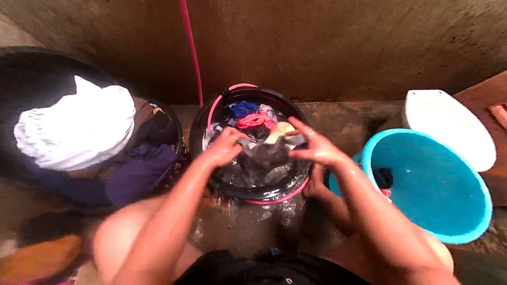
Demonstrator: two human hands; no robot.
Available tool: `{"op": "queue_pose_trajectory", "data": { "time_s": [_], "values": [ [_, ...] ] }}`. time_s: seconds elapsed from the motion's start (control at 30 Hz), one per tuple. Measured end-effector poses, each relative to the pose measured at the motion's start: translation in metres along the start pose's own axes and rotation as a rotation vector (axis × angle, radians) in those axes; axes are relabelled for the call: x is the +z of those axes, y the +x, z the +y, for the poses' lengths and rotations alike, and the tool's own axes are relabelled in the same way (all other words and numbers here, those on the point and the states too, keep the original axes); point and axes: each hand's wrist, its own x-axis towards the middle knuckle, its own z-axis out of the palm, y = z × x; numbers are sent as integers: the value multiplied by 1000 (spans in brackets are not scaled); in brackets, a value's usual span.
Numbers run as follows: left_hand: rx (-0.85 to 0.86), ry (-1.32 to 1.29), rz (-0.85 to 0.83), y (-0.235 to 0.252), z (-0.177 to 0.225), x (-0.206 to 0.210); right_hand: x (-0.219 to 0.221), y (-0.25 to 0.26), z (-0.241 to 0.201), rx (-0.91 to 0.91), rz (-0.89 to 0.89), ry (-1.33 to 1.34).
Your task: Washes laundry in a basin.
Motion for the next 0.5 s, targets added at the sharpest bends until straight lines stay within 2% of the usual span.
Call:
{"op": "queue_pose_trajectory", "data": {
  "time_s": [0.07, 0.13, 0.23, 0.3, 0.33, 0.43, 0.5],
  "values": [
    [-147, 71, -69, 23, -1, 54, 73, 44, 40, 49, -133, -151],
    [-377, 132, -178, 31, -21, 114, 141, 70, 91, 226, -208, -351],
    [-532, 67, -337, 17, -56, 163, 189, 73, 150, 489, -487, -547],
    [-516, 5, -401, 9, -75, 176, 193, 71, 155, 555, -571, -572],
    [-495, -28, -386, 10, -83, 179, 187, 74, 148, 550, -545, -518],
    [-425, -193, -315, 22, -94, 176, 141, 82, 83, 410, -336, -173],
    [-380, -429, -165, 25, -83, 179, 105, 63, 39, 223, -89, 81]
  ]
}}
